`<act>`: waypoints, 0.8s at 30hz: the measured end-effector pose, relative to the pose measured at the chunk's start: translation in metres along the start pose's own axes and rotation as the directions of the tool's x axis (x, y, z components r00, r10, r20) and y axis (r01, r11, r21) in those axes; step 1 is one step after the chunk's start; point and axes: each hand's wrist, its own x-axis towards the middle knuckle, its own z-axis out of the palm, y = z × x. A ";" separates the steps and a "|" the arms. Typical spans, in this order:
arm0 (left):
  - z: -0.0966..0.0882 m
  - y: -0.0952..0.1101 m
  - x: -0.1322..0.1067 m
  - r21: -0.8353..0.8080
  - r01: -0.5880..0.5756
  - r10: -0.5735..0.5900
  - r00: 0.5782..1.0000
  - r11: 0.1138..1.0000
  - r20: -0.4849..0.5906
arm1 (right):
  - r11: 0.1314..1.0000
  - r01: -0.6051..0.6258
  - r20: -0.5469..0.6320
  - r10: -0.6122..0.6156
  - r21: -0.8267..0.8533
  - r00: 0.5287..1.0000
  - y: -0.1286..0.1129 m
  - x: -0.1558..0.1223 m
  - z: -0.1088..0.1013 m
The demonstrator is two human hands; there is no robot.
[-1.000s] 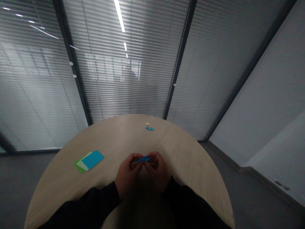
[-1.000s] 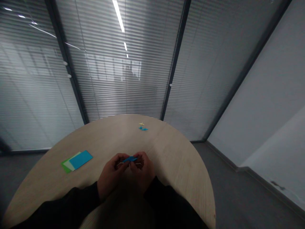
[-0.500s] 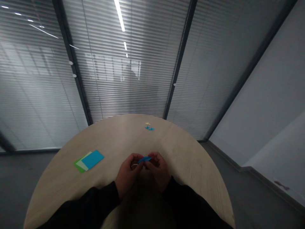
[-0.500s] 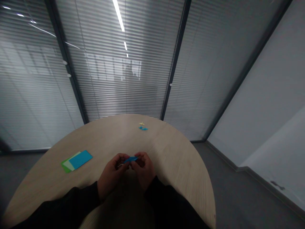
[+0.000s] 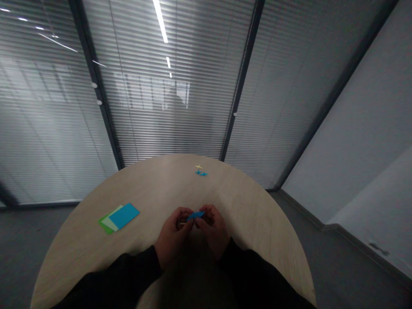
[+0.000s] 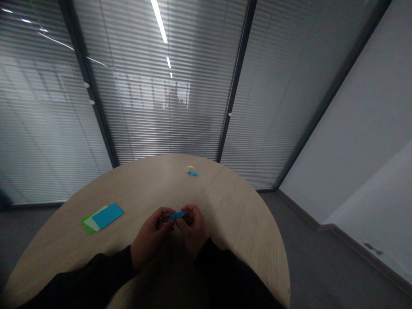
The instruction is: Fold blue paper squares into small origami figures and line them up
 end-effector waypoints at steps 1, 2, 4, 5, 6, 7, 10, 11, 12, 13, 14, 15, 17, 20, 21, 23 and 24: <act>0.000 -0.001 0.000 -0.009 -0.002 0.002 1.000 1.000 0.004 | 1.000 0.015 0.006 -0.015 -0.011 1.000 0.000 0.000 0.000; 0.000 -0.001 0.000 -0.015 -0.006 0.006 1.000 1.000 0.010 | 0.999 0.031 0.014 -0.030 -0.027 0.999 0.000 0.000 0.000; -0.001 -0.002 0.000 -0.016 -0.017 0.017 1.000 1.000 0.020 | 0.996 0.057 0.030 -0.055 -0.068 0.998 0.001 0.000 -0.001; -0.002 -0.002 0.000 -0.013 -0.021 0.021 1.000 1.000 0.023 | 0.994 0.065 0.044 -0.061 -0.086 0.997 0.002 0.001 -0.002; -0.002 -0.002 0.000 -0.011 -0.022 0.022 1.000 1.000 0.023 | 0.993 0.066 0.060 -0.061 -0.099 0.996 0.003 0.001 -0.003; -0.002 -0.002 0.000 -0.007 -0.017 0.017 1.000 1.000 0.023 | 0.993 0.058 0.073 -0.051 -0.104 0.996 0.003 0.001 -0.004; -0.002 -0.003 0.001 0.007 0.006 -0.006 0.999 1.000 0.038 | 0.995 0.000 0.094 0.010 -0.101 0.995 0.003 0.002 -0.007; -0.002 -0.003 0.001 0.009 0.006 -0.007 0.999 1.000 0.046 | 0.995 -0.020 0.092 0.029 -0.099 0.995 0.003 0.002 -0.007; -0.002 -0.003 0.001 0.008 0.005 -0.005 0.998 1.000 0.055 | 0.995 -0.039 0.092 0.048 -0.096 0.995 0.003 0.003 -0.008; -0.003 -0.003 0.001 0.006 0.003 -0.003 0.998 1.000 0.065 | 0.995 -0.055 0.093 0.063 -0.088 0.994 0.003 0.003 -0.008; -0.003 -0.003 0.000 0.004 0.001 -0.001 0.998 1.000 0.070 | 0.995 -0.068 0.092 0.075 -0.078 0.993 0.002 0.003 -0.008; -0.003 -0.003 0.000 0.005 0.001 -0.002 0.997 1.000 0.071 | 0.994 -0.081 0.093 0.087 -0.067 0.992 0.001 0.003 -0.008; -0.004 -0.003 0.000 0.023 0.010 -0.012 0.998 1.000 0.060 | 0.993 -0.106 0.080 0.110 -0.052 0.991 0.000 0.002 -0.008; -0.005 -0.003 0.000 0.063 0.019 -0.021 0.999 0.998 0.042 | 0.991 -0.128 0.078 0.130 -0.039 0.988 -0.003 0.002 -0.006; -0.005 -0.002 0.000 0.071 0.018 -0.021 0.999 0.997 0.039 | 0.990 -0.137 0.083 0.138 -0.023 0.987 -0.004 0.002 -0.006; -0.004 -0.002 0.000 0.075 0.011 -0.013 0.999 0.997 0.034 | 0.988 -0.155 0.097 0.152 0.020 0.984 -0.005 0.002 -0.005; -0.004 -0.003 0.000 0.067 0.008 -0.010 0.999 0.998 0.035 | 0.986 -0.161 0.100 0.156 0.044 0.983 -0.006 0.002 -0.004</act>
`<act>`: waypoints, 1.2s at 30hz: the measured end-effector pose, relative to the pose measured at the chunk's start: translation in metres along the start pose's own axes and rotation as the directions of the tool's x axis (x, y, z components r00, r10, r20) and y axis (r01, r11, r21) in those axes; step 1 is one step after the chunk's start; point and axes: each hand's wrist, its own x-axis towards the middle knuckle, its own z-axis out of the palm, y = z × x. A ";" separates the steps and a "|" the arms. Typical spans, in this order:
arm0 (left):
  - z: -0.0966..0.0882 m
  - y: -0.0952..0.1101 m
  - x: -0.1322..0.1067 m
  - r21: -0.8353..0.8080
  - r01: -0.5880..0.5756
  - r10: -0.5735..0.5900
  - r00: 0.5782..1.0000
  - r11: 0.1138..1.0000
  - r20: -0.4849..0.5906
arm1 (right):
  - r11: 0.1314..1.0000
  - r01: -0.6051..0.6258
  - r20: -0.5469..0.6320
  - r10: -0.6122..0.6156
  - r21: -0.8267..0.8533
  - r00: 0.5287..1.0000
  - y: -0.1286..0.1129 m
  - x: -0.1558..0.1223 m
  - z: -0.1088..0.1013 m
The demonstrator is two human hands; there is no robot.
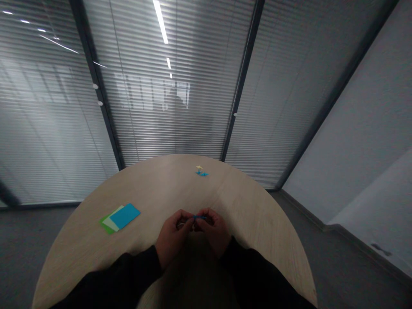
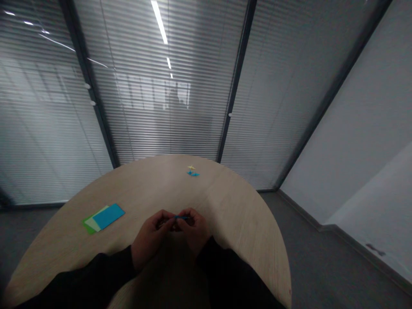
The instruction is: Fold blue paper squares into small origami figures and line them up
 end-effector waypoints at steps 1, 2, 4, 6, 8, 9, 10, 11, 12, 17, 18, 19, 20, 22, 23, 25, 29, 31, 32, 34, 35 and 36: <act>0.001 0.000 0.000 -0.013 -0.003 0.003 1.000 1.000 0.001 | 1.000 -0.003 0.002 0.003 0.020 1.000 0.000 0.000 0.001; 0.001 -0.001 0.000 -0.032 -0.007 0.007 1.000 0.999 0.001 | 0.999 -0.004 0.000 0.004 0.036 1.000 0.000 0.000 0.002; 0.002 -0.002 0.000 -0.073 -0.017 0.016 1.000 0.997 -0.004 | 0.998 -0.006 -0.014 0.006 0.067 1.000 0.000 -0.001 0.004; 0.002 -0.003 0.000 -0.095 -0.022 0.021 1.000 0.995 -0.010 | 0.995 -0.017 -0.026 0.020 0.099 0.999 0.000 -0.002 0.005; 0.002 -0.003 0.000 -0.098 -0.026 0.025 1.000 0.995 -0.011 | 0.993 -0.022 -0.027 0.026 0.115 0.999 0.000 -0.002 0.006; 0.002 -0.003 0.000 -0.098 -0.026 0.024 1.000 0.995 -0.012 | 0.993 -0.022 -0.025 0.025 0.116 0.999 0.000 -0.002 0.006; 0.002 -0.003 0.000 -0.098 -0.024 0.023 1.000 0.995 -0.013 | 0.993 -0.022 -0.022 0.025 0.116 0.999 -0.001 -0.002 0.006; 0.002 -0.003 0.000 -0.099 -0.022 0.021 1.000 0.995 -0.013 | 0.993 -0.023 -0.021 0.026 0.116 0.999 -0.001 -0.003 0.006; 0.002 -0.003 0.000 -0.100 -0.020 0.019 1.000 0.995 -0.009 | 0.993 -0.025 -0.019 0.028 0.119 0.999 -0.001 -0.003 0.006; 0.001 -0.002 0.000 -0.093 -0.022 0.023 1.000 0.995 0.009 | 0.984 -0.068 -0.004 0.070 0.167 0.998 0.000 -0.003 0.004; 0.001 -0.002 0.000 -0.090 -0.021 0.021 1.000 0.996 0.007 | 0.982 -0.073 -0.003 0.074 0.174 0.997 0.000 -0.003 0.004; 0.002 -0.001 0.000 -0.087 -0.020 0.021 1.000 0.996 0.004 | 0.983 -0.071 -0.003 0.073 0.171 0.997 0.000 -0.003 0.004; 0.002 -0.001 -0.001 -0.086 -0.021 0.021 1.000 0.996 0.004 | 0.986 -0.062 -0.002 0.064 0.156 0.998 0.000 -0.003 0.004; 0.002 0.000 0.000 -0.099 -0.023 0.023 1.000 0.995 0.006 | 0.996 -0.020 -0.004 0.020 0.088 1.000 -0.002 -0.003 0.003; 0.002 0.000 0.000 -0.117 -0.016 0.017 1.000 0.993 0.008 | 0.999 0.013 -0.005 -0.013 0.032 1.000 -0.003 -0.003 0.003; 0.000 -0.001 0.002 -0.170 0.025 -0.022 1.000 0.985 0.020 | 0.991 0.083 0.006 -0.082 -0.101 0.997 -0.005 -0.003 0.001; -0.007 -0.007 0.006 -0.230 0.173 -0.146 0.981 0.958 0.131 | 0.959 0.165 0.045 -0.158 -0.231 0.986 -0.004 0.000 -0.007; -0.010 -0.009 0.008 -0.205 0.203 -0.170 0.972 0.958 0.164 | 0.960 0.193 0.035 -0.190 -0.202 0.981 -0.001 0.002 -0.011; -0.010 -0.009 0.008 -0.199 0.210 -0.178 0.970 0.957 0.168 | 0.962 0.207 0.027 -0.206 -0.179 0.978 0.000 0.003 -0.012; -0.010 -0.010 0.008 -0.211 0.215 -0.183 0.970 0.954 0.158 | 0.961 0.218 -0.006 -0.223 -0.170 0.975 0.003 0.005 -0.012; -0.010 -0.010 0.007 -0.227 0.214 -0.181 0.971 0.950 0.154 | 0.958 0.217 -0.033 -0.227 -0.187 0.973 0.004 0.005 -0.011; -0.009 -0.011 0.007 -0.251 0.206 -0.173 0.974 0.946 0.147 | 0.953 0.211 -0.061 -0.229 -0.218 0.971 0.005 0.005 -0.010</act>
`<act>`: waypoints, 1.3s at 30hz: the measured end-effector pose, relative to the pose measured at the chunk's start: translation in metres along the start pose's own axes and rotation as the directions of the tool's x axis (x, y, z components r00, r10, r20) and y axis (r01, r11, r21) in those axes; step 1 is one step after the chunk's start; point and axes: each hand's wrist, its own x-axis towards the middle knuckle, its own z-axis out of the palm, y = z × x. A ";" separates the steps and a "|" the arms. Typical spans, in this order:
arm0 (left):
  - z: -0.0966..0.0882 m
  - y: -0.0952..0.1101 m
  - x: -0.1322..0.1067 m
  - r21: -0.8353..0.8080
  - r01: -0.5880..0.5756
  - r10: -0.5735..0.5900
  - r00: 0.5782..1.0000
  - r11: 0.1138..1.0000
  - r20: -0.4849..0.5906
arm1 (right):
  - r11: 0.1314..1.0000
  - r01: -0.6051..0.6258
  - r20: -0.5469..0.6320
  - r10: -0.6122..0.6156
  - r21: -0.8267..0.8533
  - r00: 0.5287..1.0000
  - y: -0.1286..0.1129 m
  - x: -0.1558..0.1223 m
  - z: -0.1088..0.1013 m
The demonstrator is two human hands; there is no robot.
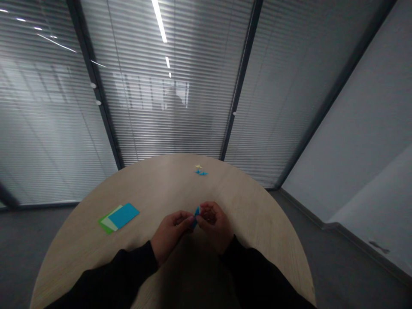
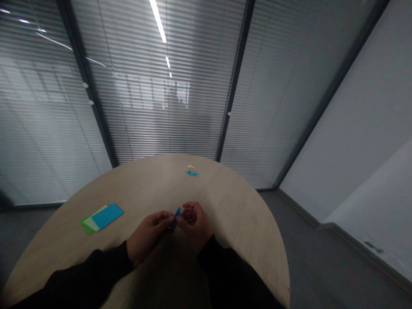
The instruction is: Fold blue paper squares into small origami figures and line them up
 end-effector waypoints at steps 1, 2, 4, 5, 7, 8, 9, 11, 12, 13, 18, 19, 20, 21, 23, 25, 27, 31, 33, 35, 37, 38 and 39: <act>0.000 -0.001 0.000 -0.027 -0.009 0.009 1.000 1.000 0.002 | 0.999 -0.006 -0.023 0.005 -0.038 1.000 0.000 -0.001 0.001; 0.001 -0.001 -0.001 -0.058 -0.007 0.008 1.000 0.998 0.002 | 0.997 -0.012 -0.036 0.009 -0.073 0.999 -0.001 -0.001 0.002; 0.001 -0.002 -0.001 -0.112 0.006 -0.005 1.000 0.994 0.005 | 0.993 -0.024 -0.027 0.021 -0.119 0.999 -0.004 -0.002 0.002; 0.001 -0.003 -0.001 -0.125 0.016 -0.015 1.000 0.992 0.007 | 0.992 -0.029 -0.014 0.028 -0.125 1.000 -0.005 -0.002 0.002; 0.000 -0.003 -0.001 -0.124 0.036 -0.035 0.999 0.992 0.005 | 0.994 -0.040 0.011 0.042 -0.105 0.999 -0.007 -0.002 0.001; 0.000 -0.003 -0.001 -0.115 0.043 -0.043 0.999 0.992 -0.001 | 0.994 -0.053 0.018 0.055 -0.097 0.998 -0.008 -0.002 0.000; 0.001 -0.002 -0.001 -0.102 0.047 -0.048 0.999 0.994 -0.009 | 0.992 -0.074 0.025 0.077 -0.102 0.997 -0.009 -0.003 0.000; 0.002 0.000 -0.002 -0.068 0.043 -0.044 0.999 0.997 -0.021 | 0.982 -0.108 0.024 0.113 -0.154 0.993 -0.009 -0.003 -0.001; 0.003 0.001 -0.002 -0.046 0.029 -0.030 0.999 0.999 -0.028 | 0.975 -0.111 0.016 0.117 -0.190 0.993 -0.009 -0.004 -0.001; 0.004 0.003 -0.003 -0.018 0.011 -0.011 0.999 1.000 -0.032 | 0.970 -0.105 0.008 0.109 -0.220 0.994 -0.008 -0.004 -0.001; 0.004 0.008 -0.004 0.088 -0.041 0.044 0.998 0.995 -0.035 | 0.981 -0.076 0.052 0.086 -0.177 0.995 -0.008 -0.006 0.000; 0.003 0.007 -0.004 0.097 -0.040 0.043 0.999 0.994 -0.029 | 0.985 -0.083 0.074 0.095 -0.152 0.993 -0.009 -0.005 -0.001; 0.002 0.007 -0.004 0.099 -0.043 0.045 0.999 0.994 -0.024 | 0.988 -0.088 0.094 0.100 -0.130 0.991 -0.009 -0.004 -0.002; 0.002 0.006 -0.003 0.096 -0.044 0.046 0.999 0.994 -0.019 | 0.990 -0.091 0.114 0.103 -0.109 0.988 -0.010 -0.003 -0.003; 0.000 0.004 -0.003 0.075 -0.039 0.041 0.999 0.996 -0.018 | 0.992 -0.100 0.151 0.110 -0.073 0.982 -0.011 -0.001 -0.006; 0.000 0.002 -0.002 0.047 -0.025 0.026 0.999 0.999 -0.022 | 0.992 -0.119 0.174 0.126 -0.051 0.977 -0.010 0.000 -0.008; 0.001 0.003 -0.003 0.041 -0.012 0.012 1.000 0.999 -0.020 | 0.990 -0.139 0.178 0.143 -0.034 0.973 -0.009 0.001 -0.010; 0.004 0.007 -0.004 0.090 -0.024 0.026 0.999 0.996 -0.023 | 0.984 -0.180 0.189 0.177 0.002 0.966 -0.007 0.003 -0.011; 0.004 0.008 -0.004 0.103 -0.014 0.018 0.999 0.995 -0.034 | 0.976 -0.217 0.208 0.209 0.018 0.956 -0.008 0.003 -0.011; 0.003 0.007 -0.004 0.097 0.000 0.003 0.999 0.995 -0.033 | 0.968 -0.249 0.232 0.236 0.030 0.944 -0.010 0.004 -0.012; 0.001 0.005 -0.004 0.085 -0.002 0.003 1.000 0.996 -0.014 | 0.968 -0.250 0.247 0.237 0.024 0.940 -0.012 0.004 -0.013; 0.000 0.005 -0.003 0.087 -0.010 0.010 1.000 0.996 -0.002 | 0.971 -0.237 0.245 0.226 0.015 0.943 -0.013 0.004 -0.013; 0.000 0.004 -0.003 0.096 -0.020 0.019 1.000 0.995 0.008 | 0.976 -0.220 0.238 0.213 0.002 0.947 -0.014 0.003 -0.013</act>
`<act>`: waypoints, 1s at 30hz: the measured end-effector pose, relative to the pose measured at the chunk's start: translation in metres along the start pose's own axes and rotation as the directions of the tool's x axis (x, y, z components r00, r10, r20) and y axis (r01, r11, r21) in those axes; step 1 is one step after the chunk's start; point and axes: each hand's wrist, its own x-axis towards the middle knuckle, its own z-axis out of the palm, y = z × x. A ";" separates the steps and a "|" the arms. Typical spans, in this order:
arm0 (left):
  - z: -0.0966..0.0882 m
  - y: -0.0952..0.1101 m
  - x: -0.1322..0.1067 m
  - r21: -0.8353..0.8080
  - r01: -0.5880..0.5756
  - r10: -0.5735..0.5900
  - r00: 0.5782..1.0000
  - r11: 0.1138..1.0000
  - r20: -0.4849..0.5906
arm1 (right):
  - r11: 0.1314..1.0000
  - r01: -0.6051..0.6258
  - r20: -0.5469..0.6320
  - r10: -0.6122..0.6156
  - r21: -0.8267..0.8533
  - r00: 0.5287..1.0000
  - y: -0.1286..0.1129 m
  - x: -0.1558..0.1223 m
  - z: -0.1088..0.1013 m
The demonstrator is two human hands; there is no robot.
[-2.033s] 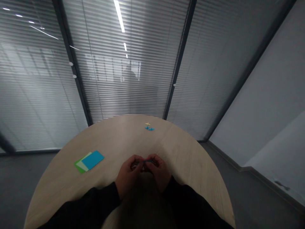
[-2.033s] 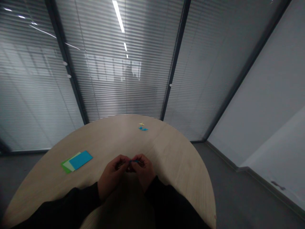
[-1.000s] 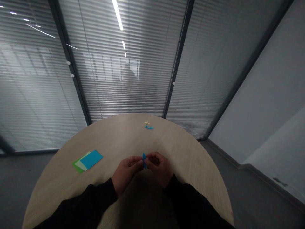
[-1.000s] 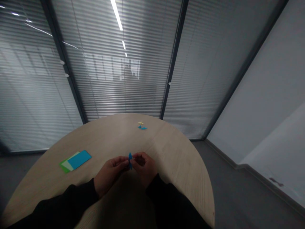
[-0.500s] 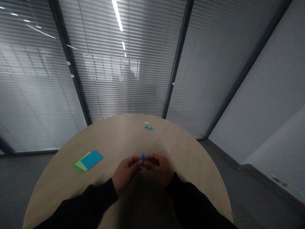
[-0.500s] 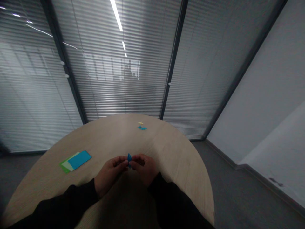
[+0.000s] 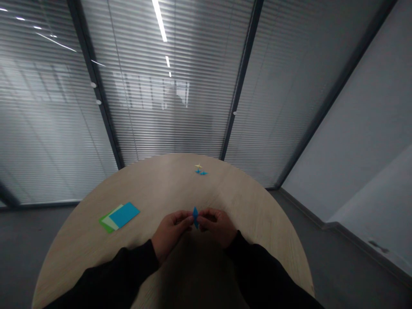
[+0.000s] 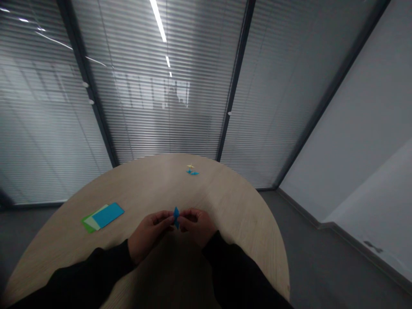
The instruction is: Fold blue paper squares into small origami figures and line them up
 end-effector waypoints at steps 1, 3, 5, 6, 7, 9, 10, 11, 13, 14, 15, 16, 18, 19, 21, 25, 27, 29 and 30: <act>0.000 0.000 0.000 0.014 -0.007 0.007 1.000 1.000 0.005 | 1.000 0.015 -0.012 -0.015 -0.020 1.000 0.000 0.000 0.000; 0.000 0.002 -0.001 0.048 -0.011 0.011 1.000 0.999 -0.002 | 0.998 0.032 -0.040 -0.034 -0.058 0.999 0.000 -0.001 0.001; 0.001 0.005 -0.002 0.078 -0.006 0.007 1.000 0.997 -0.014 | 0.996 0.034 -0.061 -0.039 -0.085 0.997 0.001 -0.001 0.002; 0.002 0.006 -0.002 0.093 -0.005 0.006 1.000 0.996 -0.014 | 0.995 0.034 -0.067 -0.040 -0.094 0.997 0.001 -0.001 0.003; 0.002 0.007 -0.002 0.107 -0.005 0.006 1.000 0.994 -0.011 | 0.994 0.035 -0.073 -0.043 -0.103 0.996 0.001 -0.001 0.004; 0.002 0.007 -0.003 0.122 -0.006 0.007 1.000 0.992 -0.011 | 0.992 0.042 -0.089 -0.053 -0.123 0.995 0.001 -0.001 0.005; 0.001 0.007 -0.003 0.118 -0.004 0.005 1.000 0.993 -0.010 | 0.989 0.046 -0.100 -0.060 -0.139 0.993 0.001 -0.002 0.005; 0.001 0.006 -0.003 0.107 -0.001 0.002 1.000 0.994 -0.008 | 0.986 0.049 -0.112 -0.068 -0.160 0.991 0.001 -0.002 0.005; 0.001 0.004 -0.003 0.090 0.008 -0.007 1.000 0.996 -0.005 | 0.976 0.059 -0.130 -0.088 -0.210 0.988 0.002 -0.003 0.005; 0.001 0.004 -0.003 0.089 0.012 -0.011 1.000 0.996 -0.007 | 0.970 0.066 -0.134 -0.099 -0.233 0.986 0.003 -0.003 0.005; 0.001 0.003 -0.003 0.094 0.017 -0.016 1.000 0.995 -0.012 | 0.964 0.075 -0.135 -0.112 -0.254 0.984 0.004 -0.003 0.005; 0.001 0.002 -0.003 0.099 0.020 -0.018 1.000 0.995 -0.019 | 0.959 0.087 -0.136 -0.127 -0.271 0.983 0.004 -0.004 0.005; 0.001 0.002 -0.003 0.102 0.015 -0.013 1.000 0.995 -0.023 | 0.950 0.103 -0.142 -0.151 -0.296 0.978 0.005 -0.004 0.006; 0.001 0.001 -0.003 0.096 0.008 -0.006 1.000 0.995 -0.021 | 0.947 0.108 -0.150 -0.159 -0.304 0.976 0.005 -0.005 0.007; 0.001 0.001 -0.002 0.088 -0.009 0.010 1.000 0.996 -0.020 | 0.936 0.116 -0.165 -0.178 -0.332 0.970 0.002 -0.006 0.009; 0.002 0.001 -0.001 0.123 -0.049 0.051 0.999 0.991 -0.015 | 0.890 0.148 -0.177 -0.244 -0.432 0.954 -0.006 -0.009 0.013; 0.003 0.001 -0.002 0.159 -0.083 0.089 0.995 0.984 -0.035 | 0.875 0.150 -0.169 -0.252 -0.460 0.953 -0.007 -0.010 0.014; 0.003 0.000 -0.001 0.188 -0.107 0.121 0.991 0.976 -0.064 | 0.877 0.142 -0.155 -0.236 -0.458 0.959 -0.007 -0.010 0.013; 0.003 0.000 -0.001 0.196 -0.112 0.129 0.989 0.974 -0.074 | 0.885 0.136 -0.146 -0.222 -0.445 0.964 -0.006 -0.010 0.012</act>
